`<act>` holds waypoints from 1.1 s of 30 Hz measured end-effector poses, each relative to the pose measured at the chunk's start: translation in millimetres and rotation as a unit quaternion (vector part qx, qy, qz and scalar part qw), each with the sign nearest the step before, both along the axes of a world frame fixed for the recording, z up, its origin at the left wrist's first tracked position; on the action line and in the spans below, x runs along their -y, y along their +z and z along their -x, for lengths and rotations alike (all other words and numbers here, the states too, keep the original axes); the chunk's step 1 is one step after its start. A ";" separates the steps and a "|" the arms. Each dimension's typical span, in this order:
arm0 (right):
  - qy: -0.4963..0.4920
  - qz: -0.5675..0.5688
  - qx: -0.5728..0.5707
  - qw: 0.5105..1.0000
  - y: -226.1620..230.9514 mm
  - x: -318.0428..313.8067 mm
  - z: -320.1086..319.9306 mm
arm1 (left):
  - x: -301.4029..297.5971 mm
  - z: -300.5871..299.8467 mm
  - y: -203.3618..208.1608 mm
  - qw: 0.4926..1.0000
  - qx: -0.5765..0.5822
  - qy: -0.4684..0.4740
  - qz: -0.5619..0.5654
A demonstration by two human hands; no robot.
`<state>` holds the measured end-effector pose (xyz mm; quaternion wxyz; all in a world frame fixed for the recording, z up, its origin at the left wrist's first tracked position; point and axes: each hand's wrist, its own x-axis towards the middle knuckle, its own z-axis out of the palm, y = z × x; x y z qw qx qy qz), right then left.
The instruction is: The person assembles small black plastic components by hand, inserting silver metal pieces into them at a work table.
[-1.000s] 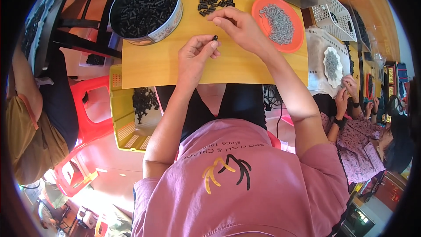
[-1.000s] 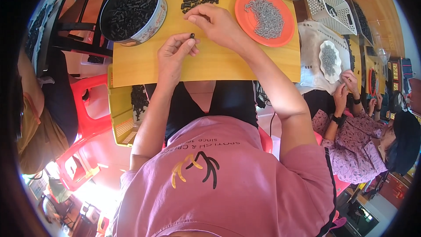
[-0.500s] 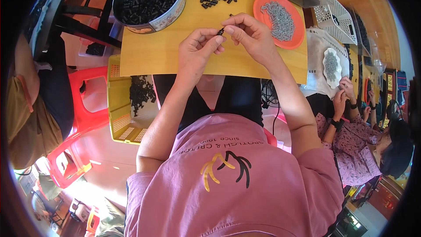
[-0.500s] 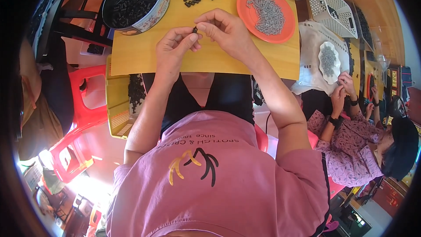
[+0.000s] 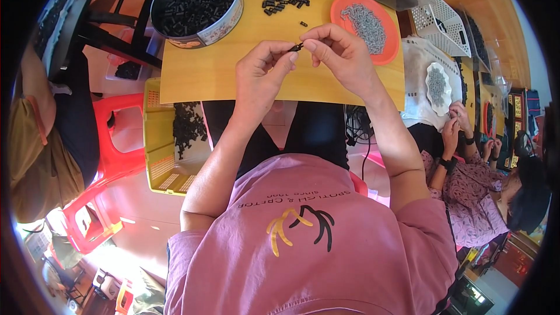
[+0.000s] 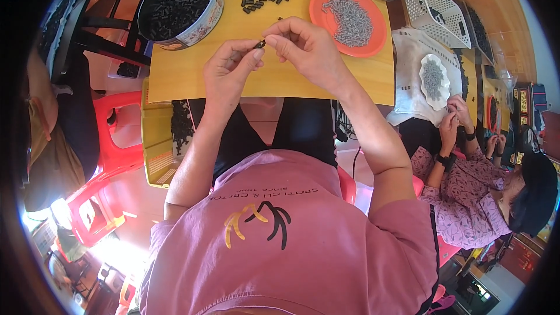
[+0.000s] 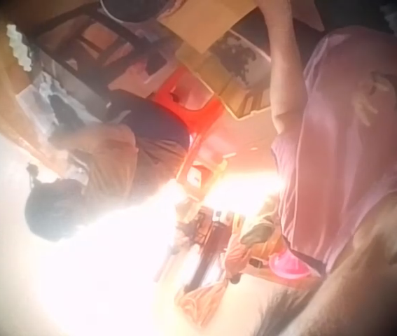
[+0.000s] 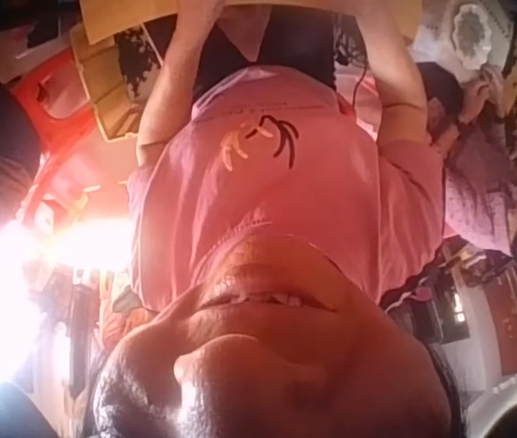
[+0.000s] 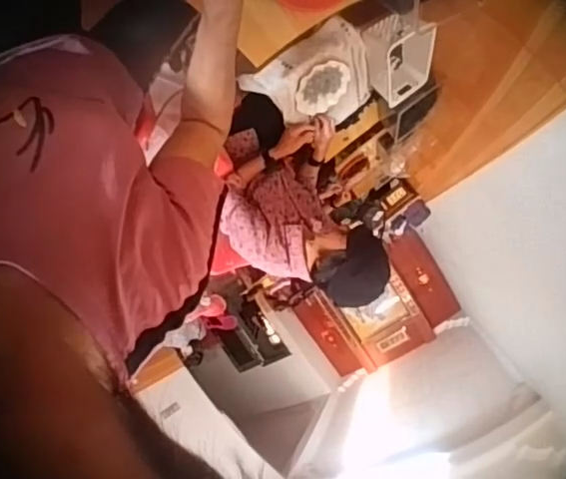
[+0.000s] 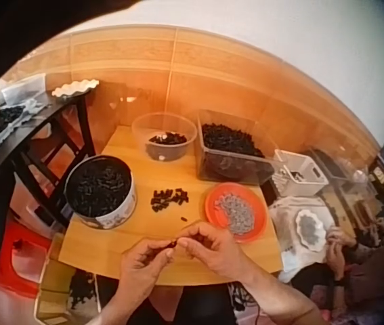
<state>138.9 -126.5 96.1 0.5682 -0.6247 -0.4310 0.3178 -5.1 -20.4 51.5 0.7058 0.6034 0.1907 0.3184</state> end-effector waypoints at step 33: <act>0.021 0.046 -0.051 0.997 18.4 14.6 8.2 | -1.8 13.1 25.8 0.993 -0.042 -0.106 0.035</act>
